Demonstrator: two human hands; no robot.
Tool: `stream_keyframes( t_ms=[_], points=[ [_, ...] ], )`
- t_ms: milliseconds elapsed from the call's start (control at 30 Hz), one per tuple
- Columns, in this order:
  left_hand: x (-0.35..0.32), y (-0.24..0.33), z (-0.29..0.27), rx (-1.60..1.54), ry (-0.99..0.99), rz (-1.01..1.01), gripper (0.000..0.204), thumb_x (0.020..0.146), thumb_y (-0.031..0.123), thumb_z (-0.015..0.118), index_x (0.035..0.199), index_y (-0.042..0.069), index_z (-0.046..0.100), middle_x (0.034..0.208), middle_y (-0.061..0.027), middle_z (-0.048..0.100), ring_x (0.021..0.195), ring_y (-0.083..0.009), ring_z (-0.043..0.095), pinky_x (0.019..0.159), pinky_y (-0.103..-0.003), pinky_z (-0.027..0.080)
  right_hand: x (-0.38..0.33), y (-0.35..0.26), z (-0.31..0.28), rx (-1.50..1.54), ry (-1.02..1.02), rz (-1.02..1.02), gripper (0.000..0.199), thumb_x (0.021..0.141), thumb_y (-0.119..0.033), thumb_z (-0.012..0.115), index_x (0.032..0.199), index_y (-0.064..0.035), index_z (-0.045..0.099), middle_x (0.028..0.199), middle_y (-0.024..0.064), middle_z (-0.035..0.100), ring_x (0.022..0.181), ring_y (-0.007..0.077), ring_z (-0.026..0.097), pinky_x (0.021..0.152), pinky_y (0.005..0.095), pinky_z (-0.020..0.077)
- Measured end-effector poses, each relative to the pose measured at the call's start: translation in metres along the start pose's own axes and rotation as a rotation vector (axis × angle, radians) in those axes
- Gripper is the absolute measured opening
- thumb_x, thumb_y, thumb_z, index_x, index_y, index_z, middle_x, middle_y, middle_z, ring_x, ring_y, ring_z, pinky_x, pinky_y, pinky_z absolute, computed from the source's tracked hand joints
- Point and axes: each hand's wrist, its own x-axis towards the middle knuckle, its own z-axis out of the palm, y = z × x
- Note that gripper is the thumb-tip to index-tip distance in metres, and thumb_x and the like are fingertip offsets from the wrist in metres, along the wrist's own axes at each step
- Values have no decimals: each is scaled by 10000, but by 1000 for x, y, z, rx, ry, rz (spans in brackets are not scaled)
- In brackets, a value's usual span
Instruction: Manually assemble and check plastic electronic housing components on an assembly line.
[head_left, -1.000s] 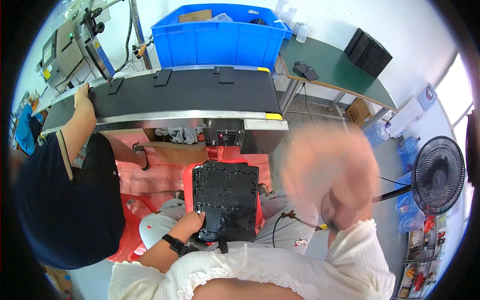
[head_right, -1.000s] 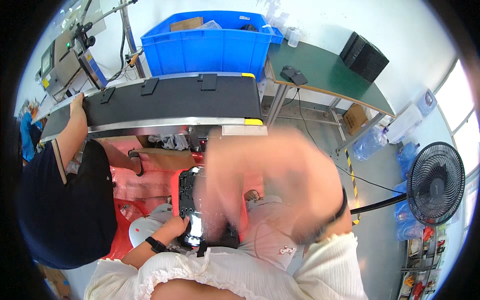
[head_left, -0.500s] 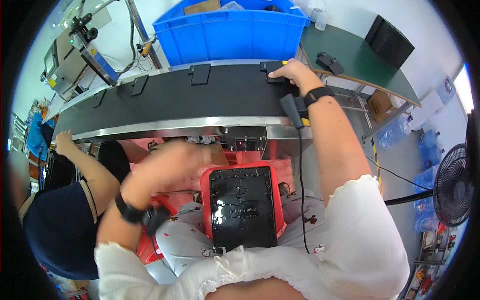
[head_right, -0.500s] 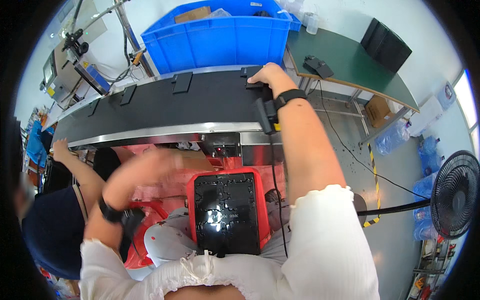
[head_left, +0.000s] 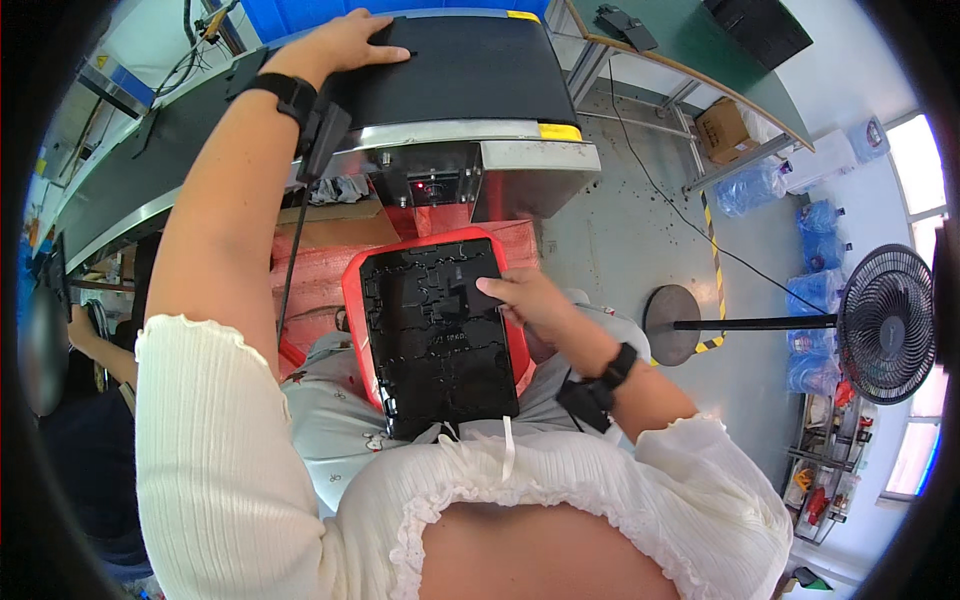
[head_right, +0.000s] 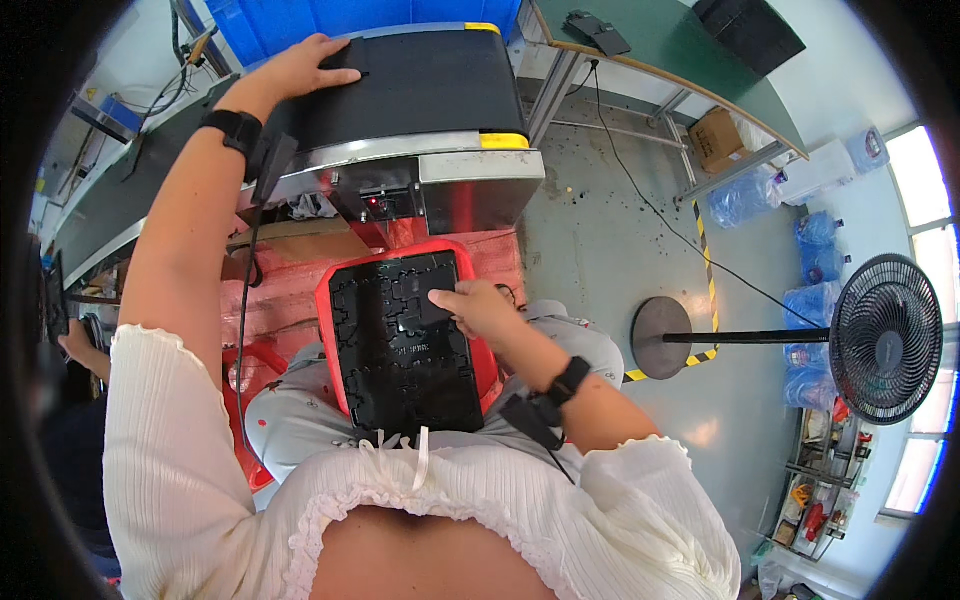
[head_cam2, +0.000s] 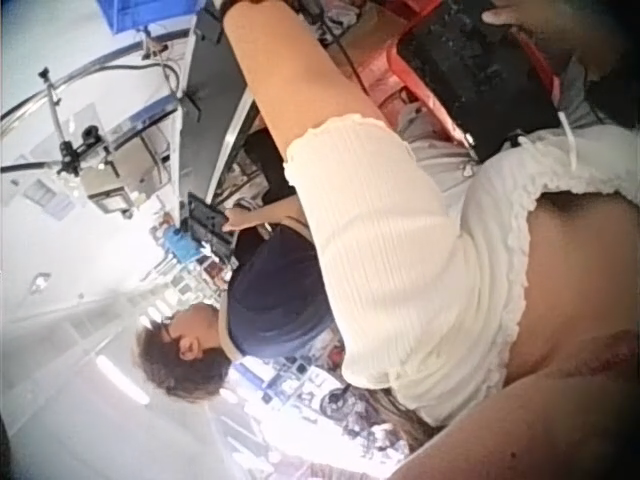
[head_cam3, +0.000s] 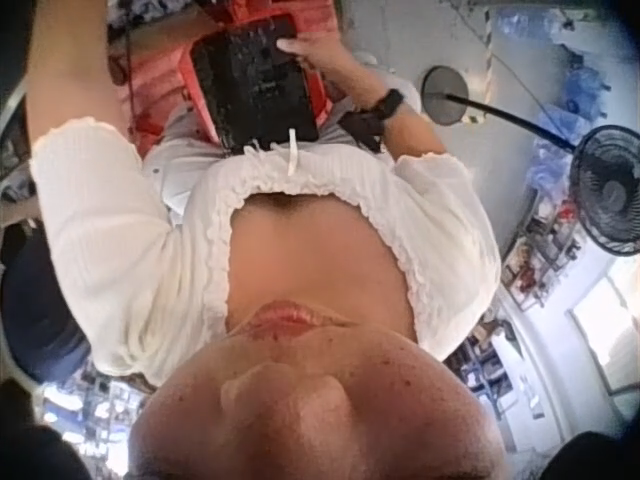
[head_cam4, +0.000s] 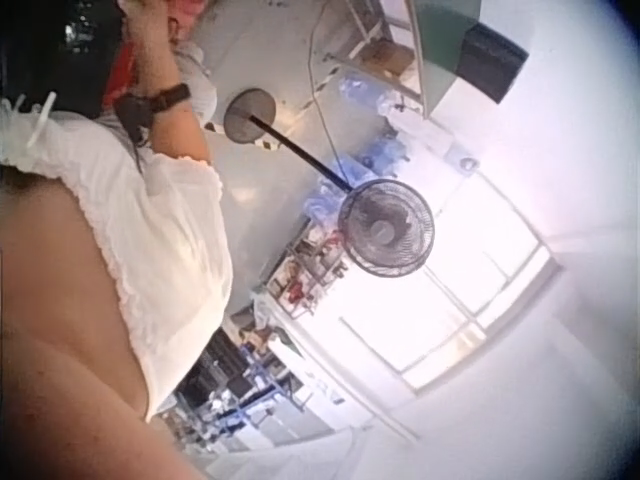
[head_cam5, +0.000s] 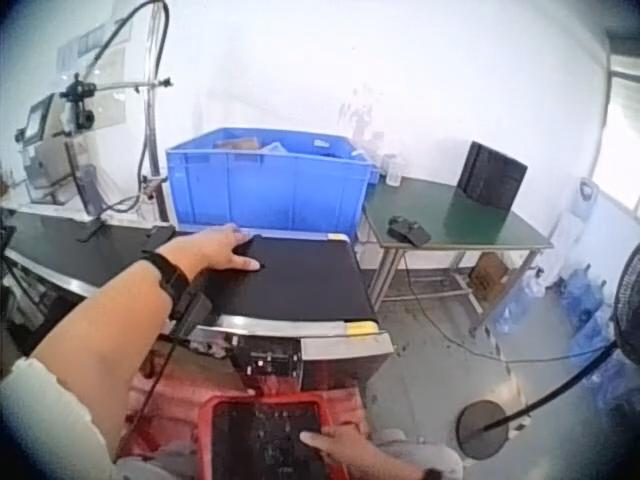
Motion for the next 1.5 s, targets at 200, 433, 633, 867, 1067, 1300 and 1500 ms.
stream_keyframes(
  t_ms=[200,433,633,867,1067,1300,1500],
  points=[
    [-24,50,-9,90,34,-13,745,753,556,603,1179,-47,505,1126,-246,516,1049,-372,506,905,-402,411,29,46,33,-1093,296,-272,348,773,-340,638,776,7,598,791,194,619,732,316,622,619,427,465],
    [-109,91,-12,-62,381,81,644,759,477,625,1100,-59,517,1061,-246,528,1006,-377,505,882,-402,409,-7,53,50,-1383,340,-657,530,786,-369,603,1186,-38,502,1274,176,433,1187,327,413,894,511,372],
    [-252,116,37,-290,393,192,627,734,331,684,1193,-38,469,1141,-221,488,1085,-376,467,949,-418,366,-1,92,33,-1602,293,-874,446,812,-202,510,1238,-75,476,1337,139,403,1237,324,374,980,573,292],
    [-297,119,142,-238,92,29,714,712,441,670,1173,-65,462,1182,-242,454,1117,-382,433,949,-437,351,-3,38,8,-1631,-63,-1032,417,795,-113,475,1210,-99,505,1272,83,488,1204,236,435,984,456,328],
    [-306,115,192,-50,-27,152,615,855,388,508,1280,-42,397,1397,-151,310,1307,-300,265,1061,-481,202,-6,-109,-1,-1158,367,-1498,338,743,-9,513,1065,-79,591,1063,87,607,985,274,576,853,387,444],
    [-285,111,105,-296,141,150,298,851,173,536,1110,28,560,1223,-160,475,1154,-283,447,1002,-465,306,90,-265,-34,-1055,695,-720,354,815,-296,566,985,11,617,1021,212,585,953,371,555,837,428,445],
    [-164,19,-32,-344,748,208,142,819,135,574,910,27,586,899,-145,596,853,-306,590,743,-382,477,125,-285,-58,-948,583,-410,482,684,-430,713,747,40,620,710,163,588,667,288,565,616,365,432]
  ],
)
